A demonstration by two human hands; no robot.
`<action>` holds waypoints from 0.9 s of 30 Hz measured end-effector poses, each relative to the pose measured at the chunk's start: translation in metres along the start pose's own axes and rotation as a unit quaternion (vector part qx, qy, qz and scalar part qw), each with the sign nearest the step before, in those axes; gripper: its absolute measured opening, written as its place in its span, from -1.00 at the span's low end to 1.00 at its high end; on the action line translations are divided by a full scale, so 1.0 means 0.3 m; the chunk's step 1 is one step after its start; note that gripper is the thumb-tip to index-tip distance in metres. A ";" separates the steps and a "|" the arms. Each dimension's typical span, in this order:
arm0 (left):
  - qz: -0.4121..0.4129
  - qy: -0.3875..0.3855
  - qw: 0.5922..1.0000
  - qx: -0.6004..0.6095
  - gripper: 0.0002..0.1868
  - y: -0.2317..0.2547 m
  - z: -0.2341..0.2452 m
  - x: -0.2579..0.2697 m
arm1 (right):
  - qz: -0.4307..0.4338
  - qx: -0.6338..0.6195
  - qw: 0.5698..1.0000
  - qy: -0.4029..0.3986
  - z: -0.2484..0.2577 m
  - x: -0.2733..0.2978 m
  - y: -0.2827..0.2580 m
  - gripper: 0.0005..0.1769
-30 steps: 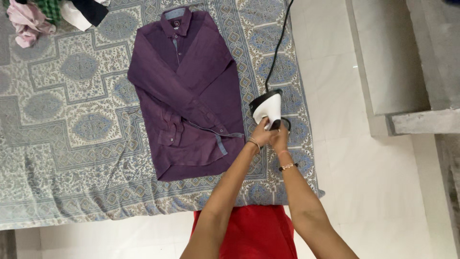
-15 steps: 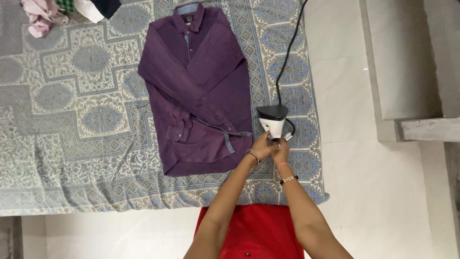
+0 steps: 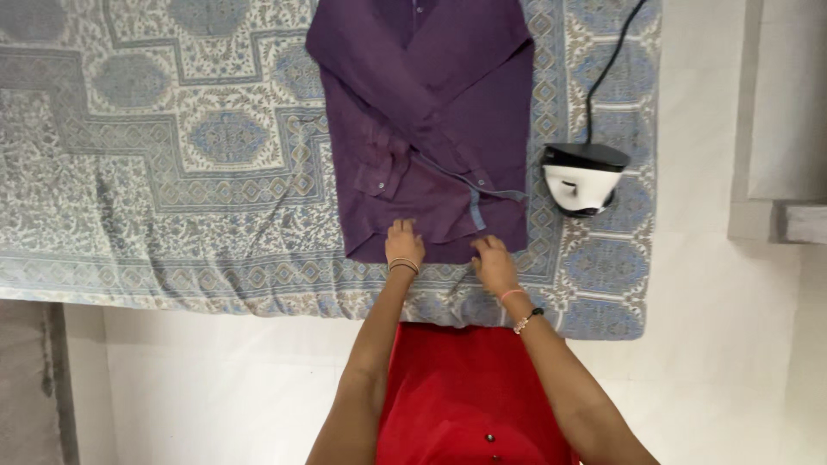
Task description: The person irons a purple long-sleeved shirt laid out on a patterned bedsheet. They use a white and black electric iron to smooth the sleeves, collar, and body of the shirt, frequently adjusting the fabric with their hands to ensure even coverage. The shirt is folded in half lengthwise before the final ironing passes.
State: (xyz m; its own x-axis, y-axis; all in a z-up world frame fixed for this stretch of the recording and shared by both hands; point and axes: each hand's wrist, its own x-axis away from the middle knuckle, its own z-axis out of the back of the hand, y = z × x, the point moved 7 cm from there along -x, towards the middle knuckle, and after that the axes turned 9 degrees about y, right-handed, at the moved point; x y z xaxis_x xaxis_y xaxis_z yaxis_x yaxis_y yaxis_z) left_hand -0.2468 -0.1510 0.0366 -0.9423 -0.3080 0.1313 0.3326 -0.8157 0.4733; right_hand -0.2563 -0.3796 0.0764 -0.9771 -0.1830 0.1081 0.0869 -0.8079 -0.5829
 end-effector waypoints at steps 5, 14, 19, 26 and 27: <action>-0.079 -0.021 0.990 -0.113 -0.40 -0.208 0.107 -0.091 | 0.053 0.077 0.996 0.006 -0.121 -0.054 -0.173 -0.46; -0.258 -0.160 0.945 -0.119 -0.67 -0.407 -0.057 -0.151 | 0.070 0.188 0.978 0.049 -0.310 -0.098 -0.136 -0.67; -0.223 -0.096 0.969 -0.036 -0.64 -0.424 0.130 -0.147 | 0.058 0.170 0.980 0.088 -0.304 -0.082 -0.239 -0.77; -0.092 0.018 0.991 0.096 -0.84 -0.693 0.419 -0.124 | 0.093 0.078 0.993 -0.009 -0.505 0.047 -0.539 -0.69; -0.070 0.039 0.990 0.118 -0.85 -0.747 0.427 -0.122 | 0.097 0.069 0.993 -0.002 -0.531 0.053 -0.576 -0.68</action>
State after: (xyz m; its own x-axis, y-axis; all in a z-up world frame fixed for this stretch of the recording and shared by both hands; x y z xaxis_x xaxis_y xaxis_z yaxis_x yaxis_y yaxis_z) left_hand -0.2917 0.1058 0.0374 -0.9696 -0.2443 -0.0125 0.1723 -0.7183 0.6740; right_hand -0.3176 -0.1537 0.0504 -0.9386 -0.3448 0.0073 0.2998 -0.8263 -0.4768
